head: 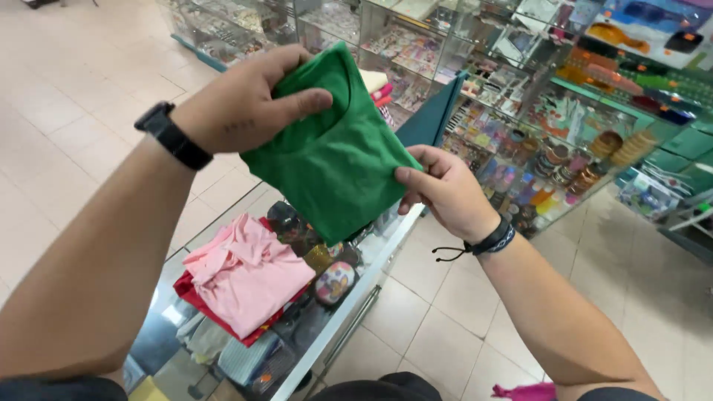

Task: Folding and stacking small children's shirts on a glass display counter in a retail store.

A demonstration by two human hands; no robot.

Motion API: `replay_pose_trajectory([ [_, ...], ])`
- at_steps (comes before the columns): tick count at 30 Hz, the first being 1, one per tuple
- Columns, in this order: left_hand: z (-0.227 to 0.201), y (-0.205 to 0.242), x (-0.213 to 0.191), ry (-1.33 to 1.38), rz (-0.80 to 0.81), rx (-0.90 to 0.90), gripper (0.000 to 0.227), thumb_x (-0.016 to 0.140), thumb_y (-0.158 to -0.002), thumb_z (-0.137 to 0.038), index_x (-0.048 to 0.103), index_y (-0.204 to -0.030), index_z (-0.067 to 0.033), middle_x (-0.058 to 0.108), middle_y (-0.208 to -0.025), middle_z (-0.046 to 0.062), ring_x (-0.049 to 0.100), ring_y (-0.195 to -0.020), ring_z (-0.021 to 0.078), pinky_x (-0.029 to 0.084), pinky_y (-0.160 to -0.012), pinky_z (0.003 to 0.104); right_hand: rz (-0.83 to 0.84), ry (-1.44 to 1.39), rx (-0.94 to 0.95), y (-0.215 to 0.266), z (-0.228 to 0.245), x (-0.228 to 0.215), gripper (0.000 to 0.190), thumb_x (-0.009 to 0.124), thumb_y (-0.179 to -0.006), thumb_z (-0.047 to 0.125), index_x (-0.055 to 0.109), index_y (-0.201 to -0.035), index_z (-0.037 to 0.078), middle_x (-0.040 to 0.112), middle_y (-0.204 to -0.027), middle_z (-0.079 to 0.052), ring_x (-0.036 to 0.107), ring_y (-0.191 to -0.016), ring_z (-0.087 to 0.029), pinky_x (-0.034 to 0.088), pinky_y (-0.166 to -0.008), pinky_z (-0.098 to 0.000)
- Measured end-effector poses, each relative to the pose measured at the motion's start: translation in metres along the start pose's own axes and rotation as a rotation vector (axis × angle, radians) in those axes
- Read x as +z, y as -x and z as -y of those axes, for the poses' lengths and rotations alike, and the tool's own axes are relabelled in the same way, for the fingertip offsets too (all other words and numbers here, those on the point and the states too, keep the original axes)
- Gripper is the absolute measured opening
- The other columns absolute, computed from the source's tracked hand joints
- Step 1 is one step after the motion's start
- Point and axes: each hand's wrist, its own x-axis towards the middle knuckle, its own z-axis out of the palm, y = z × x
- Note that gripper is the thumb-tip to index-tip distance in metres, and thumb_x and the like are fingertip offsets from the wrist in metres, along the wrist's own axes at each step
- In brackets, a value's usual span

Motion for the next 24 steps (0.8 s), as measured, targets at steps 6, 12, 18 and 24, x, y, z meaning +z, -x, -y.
replay_pose_trajectory([
  [6, 0.038, -0.098, -0.024, -0.025, -0.048, -0.169, 0.023, 0.063, -0.104, -0.039, 0.06, -0.106, -0.0158, 0.069, -0.096, -0.003, 0.066, -0.08, 0.0109, 0.054, -0.068, 0.029, 0.169, 0.151, 0.034, -0.127, 0.024, -0.058, 0.024, 0.067, -0.096, 0.023, 0.065, -0.103, 0.0, 0.074, -0.084, -0.018, 0.074, -0.069, -0.026, 0.065, -0.059, -0.0345],
  [12, 0.061, -0.168, -0.028, -0.119, -0.077, -0.555, 0.025, 0.066, -0.1, -0.043, 0.066, -0.102, -0.0183, 0.073, -0.091, -0.002, 0.067, -0.075, 0.0139, 0.053, -0.063, 0.031, 0.406, 0.188, 0.028, -0.225, 0.019, -0.096, 0.035, 0.067, -0.095, 0.025, 0.065, -0.122, 0.003, 0.071, -0.078, -0.006, 0.065, -0.053, -0.013, 0.056, -0.046, -0.0242],
  [18, 0.102, -0.21, -0.026, 0.07, -0.015, -0.772, 0.027, 0.066, -0.099, -0.037, 0.067, -0.105, -0.011, 0.069, -0.087, 0.004, 0.062, -0.068, 0.0164, 0.049, -0.055, 0.031, 0.519, 0.227, 0.059, -0.272, 0.019, -0.113, 0.066, 0.066, -0.093, 0.024, 0.043, -0.152, 0.006, 0.069, -0.058, -0.016, 0.056, -0.037, -0.016, 0.044, -0.034, -0.0239],
  [24, 0.153, -0.241, -0.003, 0.017, 0.155, -0.932, 0.04, 0.063, -0.091, -0.046, 0.071, -0.116, -0.0155, 0.075, -0.109, 0.002, 0.068, -0.09, 0.0172, 0.054, -0.082, 0.033, 0.584, 0.245, 0.111, -0.308, -0.01, -0.129, 0.058, 0.063, -0.094, 0.019, 0.047, -0.148, 0.007, 0.06, -0.052, -0.006, 0.061, -0.038, -0.015, 0.036, -0.029, -0.0205],
])
